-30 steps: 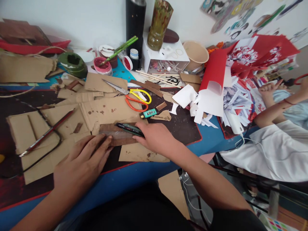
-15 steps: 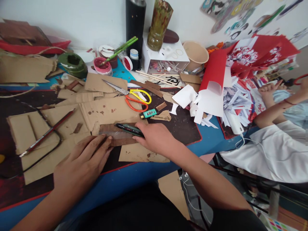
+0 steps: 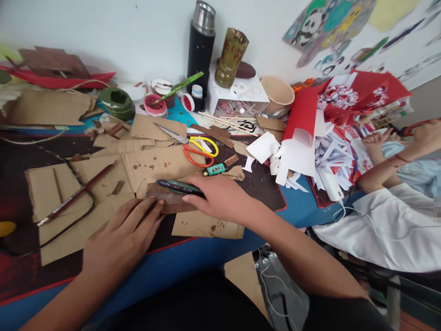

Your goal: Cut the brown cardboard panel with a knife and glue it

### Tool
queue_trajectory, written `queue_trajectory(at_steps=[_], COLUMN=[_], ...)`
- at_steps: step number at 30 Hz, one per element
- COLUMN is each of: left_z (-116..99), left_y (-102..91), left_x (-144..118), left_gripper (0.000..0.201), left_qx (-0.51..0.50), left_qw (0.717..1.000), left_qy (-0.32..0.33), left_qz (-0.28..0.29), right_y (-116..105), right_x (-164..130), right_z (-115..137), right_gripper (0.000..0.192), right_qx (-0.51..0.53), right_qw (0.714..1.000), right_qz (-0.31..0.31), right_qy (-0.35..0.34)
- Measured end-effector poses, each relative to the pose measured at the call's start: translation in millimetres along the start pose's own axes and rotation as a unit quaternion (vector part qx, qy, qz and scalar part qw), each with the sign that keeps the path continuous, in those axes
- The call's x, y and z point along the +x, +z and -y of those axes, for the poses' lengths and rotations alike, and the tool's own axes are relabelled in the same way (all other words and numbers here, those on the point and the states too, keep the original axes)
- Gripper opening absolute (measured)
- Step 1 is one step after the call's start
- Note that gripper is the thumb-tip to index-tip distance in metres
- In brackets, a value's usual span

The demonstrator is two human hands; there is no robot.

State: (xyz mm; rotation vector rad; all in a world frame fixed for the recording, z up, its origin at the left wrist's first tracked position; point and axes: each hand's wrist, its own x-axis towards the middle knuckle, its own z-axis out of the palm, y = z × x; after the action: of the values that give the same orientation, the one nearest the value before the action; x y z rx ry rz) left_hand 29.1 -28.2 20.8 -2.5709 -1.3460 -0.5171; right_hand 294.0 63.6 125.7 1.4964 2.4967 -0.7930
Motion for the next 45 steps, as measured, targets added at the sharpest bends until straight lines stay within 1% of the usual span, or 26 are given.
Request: queue_trajectory(at_steps=[4, 9, 12, 18, 23, 28, 32, 35, 40, 45], left_z=[0.0, -1.1, -2.0, -0.3, 2.2, 0.5, 0.3, 1.7, 4.6, 5.8], left_y=[0.0, 0.9, 0.7, 3.6, 2.9, -1.3, -2.4, 1.1, 12.0, 15.1], left_x=[0.8, 0.0, 0.6, -0.9, -2.5, 3.2, 4.9, 0.0, -13.1, -16.6], left_gripper=[0.04, 0.042, 0.04, 0.04, 0.043, 0.038, 0.038, 0.041, 0.055, 0.055], left_qx=[0.002, 0.0, -0.001, 0.007, 0.013, 0.022, 0.027, 0.014, -0.039, -0.017], left_qw=[1.0, 1.0, 1.0, 1.0, 1.0, 1.0, 1.0, 1.0, 0.998, 0.999], left_qy=[0.005, -0.001, -0.006, 0.005, 0.013, 0.01, 0.008, 0.008, -0.021, -0.005], left_qz=[-0.013, -0.019, -0.016, -0.021, 0.004, -0.015, -0.009, 0.006, 0.038, 0.044], right_y=[-5.2, -13.0, -15.3, -15.7, -16.9, -16.2, -17.4, -19.4, -20.0, -20.6], right_x=[7.5, 13.8, 16.2, 18.2, 17.8, 16.7, 15.2, 14.3, 14.7, 17.5], right_z=[7.3, 16.4, 18.6, 19.9, 22.8, 22.4, 23.7, 25.7, 28.2, 30.6], right_gripper=[0.042, 0.033, 0.03, 0.024, 0.025, 0.025, 0.028, 0.03, 0.028, 0.024], right_qx=[-0.072, -0.14, -0.167, -0.181, -0.194, -0.196, -0.201, -0.203, -0.228, -0.262], right_qw=[0.997, 0.985, 0.981, 0.978, 0.976, 0.976, 0.975, 0.974, 0.967, 0.957], right_qz=[0.031, 0.082, 0.077, 0.068, 0.069, 0.064, 0.067, 0.067, 0.076, 0.074], right_qy=[-0.008, -0.052, -0.062, -0.076, -0.072, -0.074, -0.074, -0.081, -0.083, -0.103])
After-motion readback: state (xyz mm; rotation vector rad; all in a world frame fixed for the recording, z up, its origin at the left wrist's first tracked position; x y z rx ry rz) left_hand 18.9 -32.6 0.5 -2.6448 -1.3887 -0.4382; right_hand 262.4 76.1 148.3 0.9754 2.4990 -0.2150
